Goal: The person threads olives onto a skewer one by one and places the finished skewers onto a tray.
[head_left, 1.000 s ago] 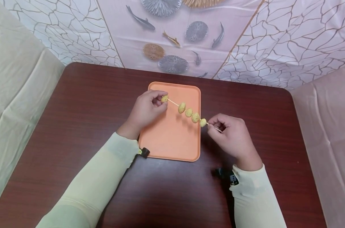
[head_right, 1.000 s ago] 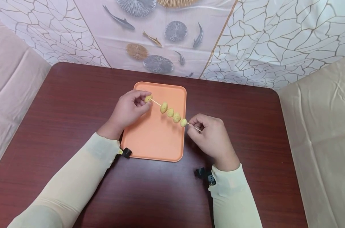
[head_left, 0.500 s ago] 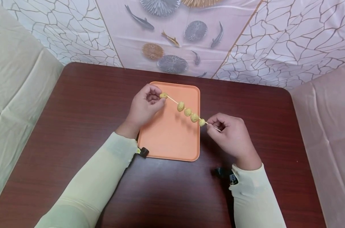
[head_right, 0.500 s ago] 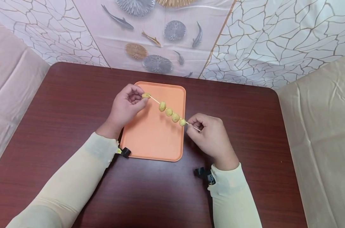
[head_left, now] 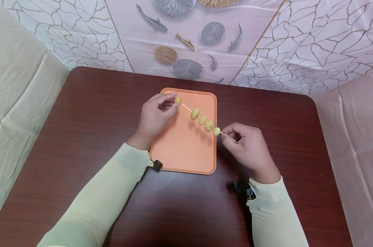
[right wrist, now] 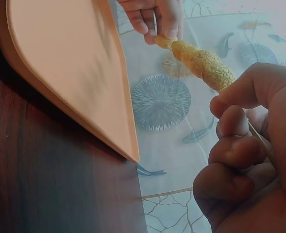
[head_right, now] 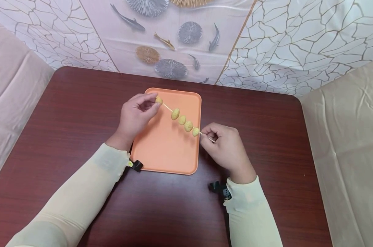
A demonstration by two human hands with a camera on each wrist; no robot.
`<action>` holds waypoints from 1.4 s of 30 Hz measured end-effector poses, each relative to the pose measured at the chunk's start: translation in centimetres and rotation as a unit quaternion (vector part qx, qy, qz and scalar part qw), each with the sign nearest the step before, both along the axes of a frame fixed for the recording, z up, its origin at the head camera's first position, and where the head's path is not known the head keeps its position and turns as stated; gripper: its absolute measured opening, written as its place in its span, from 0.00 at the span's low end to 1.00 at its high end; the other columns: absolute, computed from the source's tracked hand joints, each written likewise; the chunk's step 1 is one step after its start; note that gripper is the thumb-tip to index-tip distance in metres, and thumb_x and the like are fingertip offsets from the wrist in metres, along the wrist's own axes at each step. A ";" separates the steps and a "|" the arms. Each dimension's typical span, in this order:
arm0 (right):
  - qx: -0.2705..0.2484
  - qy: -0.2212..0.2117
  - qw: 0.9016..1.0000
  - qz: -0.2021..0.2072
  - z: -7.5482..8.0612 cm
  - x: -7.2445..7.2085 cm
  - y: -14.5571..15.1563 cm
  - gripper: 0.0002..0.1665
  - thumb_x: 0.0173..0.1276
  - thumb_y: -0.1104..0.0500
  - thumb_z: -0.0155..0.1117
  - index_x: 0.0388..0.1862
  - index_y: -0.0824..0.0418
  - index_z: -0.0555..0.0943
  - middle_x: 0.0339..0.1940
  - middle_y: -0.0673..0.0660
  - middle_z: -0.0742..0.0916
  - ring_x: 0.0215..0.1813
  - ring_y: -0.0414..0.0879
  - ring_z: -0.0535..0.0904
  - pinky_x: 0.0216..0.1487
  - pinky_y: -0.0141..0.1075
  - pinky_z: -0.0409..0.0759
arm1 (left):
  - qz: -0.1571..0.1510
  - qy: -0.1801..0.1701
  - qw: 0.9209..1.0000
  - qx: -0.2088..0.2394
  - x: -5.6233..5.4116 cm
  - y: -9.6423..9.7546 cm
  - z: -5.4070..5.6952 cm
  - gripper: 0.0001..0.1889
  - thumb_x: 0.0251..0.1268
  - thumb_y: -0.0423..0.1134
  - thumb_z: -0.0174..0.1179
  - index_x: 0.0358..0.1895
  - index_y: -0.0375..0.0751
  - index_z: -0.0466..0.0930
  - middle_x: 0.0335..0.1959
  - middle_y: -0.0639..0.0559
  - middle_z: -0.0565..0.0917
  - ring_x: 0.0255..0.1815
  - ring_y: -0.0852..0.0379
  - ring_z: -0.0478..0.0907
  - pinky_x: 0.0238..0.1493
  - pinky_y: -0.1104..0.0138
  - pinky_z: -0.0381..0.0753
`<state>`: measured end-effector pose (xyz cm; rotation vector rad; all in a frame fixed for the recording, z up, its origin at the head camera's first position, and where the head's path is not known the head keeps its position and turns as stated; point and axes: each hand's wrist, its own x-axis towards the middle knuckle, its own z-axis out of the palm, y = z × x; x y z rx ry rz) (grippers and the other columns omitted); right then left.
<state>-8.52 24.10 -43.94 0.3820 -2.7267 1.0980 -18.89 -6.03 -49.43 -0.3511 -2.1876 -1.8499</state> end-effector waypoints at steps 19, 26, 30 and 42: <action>-0.003 0.002 1.000 0.023 -0.5 -0.3 -1.1 0.07 0.71 0.63 0.76 0.34 0.52 0.90 0.24 0.46 0.82 0.27 0.40 0.75 0.29 0.26 0.70 | 0.015 -0.006 0.999 -0.037 0.3 0.3 0.1 0.09 0.70 0.34 0.78 0.51 0.42 0.97 0.43 0.47 0.94 0.41 0.59 0.89 0.46 0.71 0.89; -0.001 -0.001 1.000 0.017 -0.6 -0.3 -1.1 0.07 0.72 0.63 0.76 0.34 0.52 0.90 0.24 0.46 0.82 0.26 0.41 0.74 0.29 0.27 0.69 | -0.004 0.002 0.999 -0.053 0.5 0.5 0.2 0.09 0.69 0.34 0.78 0.50 0.42 0.98 0.43 0.50 0.94 0.41 0.60 0.90 0.47 0.70 0.90; 0.001 0.000 1.000 0.016 -0.6 -0.3 -1.2 0.07 0.72 0.63 0.76 0.34 0.52 0.90 0.24 0.46 0.82 0.27 0.41 0.74 0.29 0.27 0.69 | -0.013 0.009 0.998 -0.059 0.6 0.8 0.3 0.09 0.69 0.34 0.78 0.50 0.41 0.97 0.43 0.49 0.94 0.41 0.60 0.90 0.47 0.70 0.91; -0.003 -0.003 1.000 0.014 -0.8 -0.4 -1.3 0.08 0.72 0.63 0.74 0.33 0.52 0.90 0.23 0.46 0.82 0.26 0.41 0.74 0.28 0.27 0.70 | -0.035 0.012 0.995 -0.094 1.1 1.2 0.5 0.09 0.70 0.36 0.78 0.50 0.42 0.97 0.42 0.50 0.94 0.41 0.58 0.90 0.45 0.70 0.89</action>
